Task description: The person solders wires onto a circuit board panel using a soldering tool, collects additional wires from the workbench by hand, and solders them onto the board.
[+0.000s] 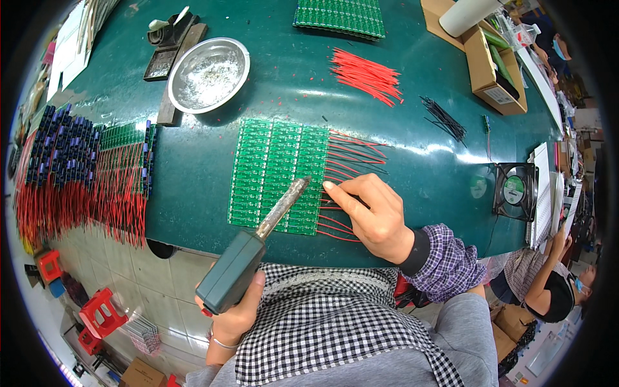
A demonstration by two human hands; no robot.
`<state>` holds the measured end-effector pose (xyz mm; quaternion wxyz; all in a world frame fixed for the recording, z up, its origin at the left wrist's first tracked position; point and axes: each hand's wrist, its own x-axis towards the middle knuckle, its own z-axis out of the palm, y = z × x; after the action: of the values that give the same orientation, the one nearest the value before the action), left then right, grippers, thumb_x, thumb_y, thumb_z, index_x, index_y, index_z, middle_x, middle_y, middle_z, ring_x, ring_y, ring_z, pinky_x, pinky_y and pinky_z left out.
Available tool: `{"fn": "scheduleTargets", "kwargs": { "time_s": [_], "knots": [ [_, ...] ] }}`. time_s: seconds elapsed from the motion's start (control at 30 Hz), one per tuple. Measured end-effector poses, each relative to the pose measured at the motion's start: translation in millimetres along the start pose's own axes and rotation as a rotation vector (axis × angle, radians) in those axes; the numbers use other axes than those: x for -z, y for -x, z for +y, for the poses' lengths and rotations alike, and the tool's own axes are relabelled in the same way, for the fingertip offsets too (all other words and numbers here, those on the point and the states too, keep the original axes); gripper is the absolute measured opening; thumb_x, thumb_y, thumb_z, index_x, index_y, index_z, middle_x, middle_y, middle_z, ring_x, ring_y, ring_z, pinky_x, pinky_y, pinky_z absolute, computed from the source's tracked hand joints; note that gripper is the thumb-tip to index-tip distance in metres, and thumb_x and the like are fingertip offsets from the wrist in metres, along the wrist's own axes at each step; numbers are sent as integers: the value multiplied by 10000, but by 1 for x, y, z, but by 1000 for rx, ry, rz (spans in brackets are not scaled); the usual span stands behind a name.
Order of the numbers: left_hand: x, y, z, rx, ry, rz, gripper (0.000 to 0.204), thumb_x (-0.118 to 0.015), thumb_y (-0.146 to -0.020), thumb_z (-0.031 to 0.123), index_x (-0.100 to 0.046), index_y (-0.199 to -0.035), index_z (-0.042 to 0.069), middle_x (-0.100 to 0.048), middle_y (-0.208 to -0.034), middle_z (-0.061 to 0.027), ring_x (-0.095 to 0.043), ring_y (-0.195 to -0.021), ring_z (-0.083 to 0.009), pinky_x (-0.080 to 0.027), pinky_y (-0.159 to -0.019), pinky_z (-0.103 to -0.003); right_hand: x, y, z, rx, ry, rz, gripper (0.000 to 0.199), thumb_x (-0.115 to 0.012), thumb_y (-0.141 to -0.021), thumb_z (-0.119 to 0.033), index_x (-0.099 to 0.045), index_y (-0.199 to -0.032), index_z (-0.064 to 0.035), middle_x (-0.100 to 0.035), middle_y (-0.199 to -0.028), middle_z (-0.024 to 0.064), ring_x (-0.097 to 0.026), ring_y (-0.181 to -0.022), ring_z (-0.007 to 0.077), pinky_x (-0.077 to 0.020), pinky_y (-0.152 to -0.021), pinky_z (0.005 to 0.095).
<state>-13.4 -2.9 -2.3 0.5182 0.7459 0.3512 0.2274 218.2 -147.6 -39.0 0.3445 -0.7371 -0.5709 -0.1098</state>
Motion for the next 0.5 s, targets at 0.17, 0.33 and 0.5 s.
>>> {"fn": "scheduleTargets", "kwargs": {
  "time_s": [0.17, 0.33, 0.5],
  "knots": [
    [1, -1, 0, -28, -73, -49, 252, -804, -737, 54, -727, -961, -33, -713, -843, -124, -685, -682, -187, -525, -607, -279, 0, 0, 0, 20, -5, 34, 288, -700, -687, -37, -717, -971, 9, -646, -861, 64, -619, -732, 185, -500, -588, 294],
    [6, 0, 3, 21, -99, -130, 301, -833, -757, 61, -712, -1017, -30, -715, -895, -80, -660, -760, -156, -517, -692, -279, 0, 0, 0, 8, -7, 17, 270, -692, -674, -31, -703, -938, 22, -647, -869, 71, -619, -739, 190, -510, -580, 291],
    [2, -5, 6, -74, -135, -140, 216, -786, -728, 32, -721, -923, -36, -686, -810, -127, -661, -647, -201, -516, -587, -291, 0, 1, 0, 7, -11, 10, 281, -685, -668, -34, -696, -942, 29, -644, -871, 77, -618, -740, 196, -514, -583, 295]
  ]
}}
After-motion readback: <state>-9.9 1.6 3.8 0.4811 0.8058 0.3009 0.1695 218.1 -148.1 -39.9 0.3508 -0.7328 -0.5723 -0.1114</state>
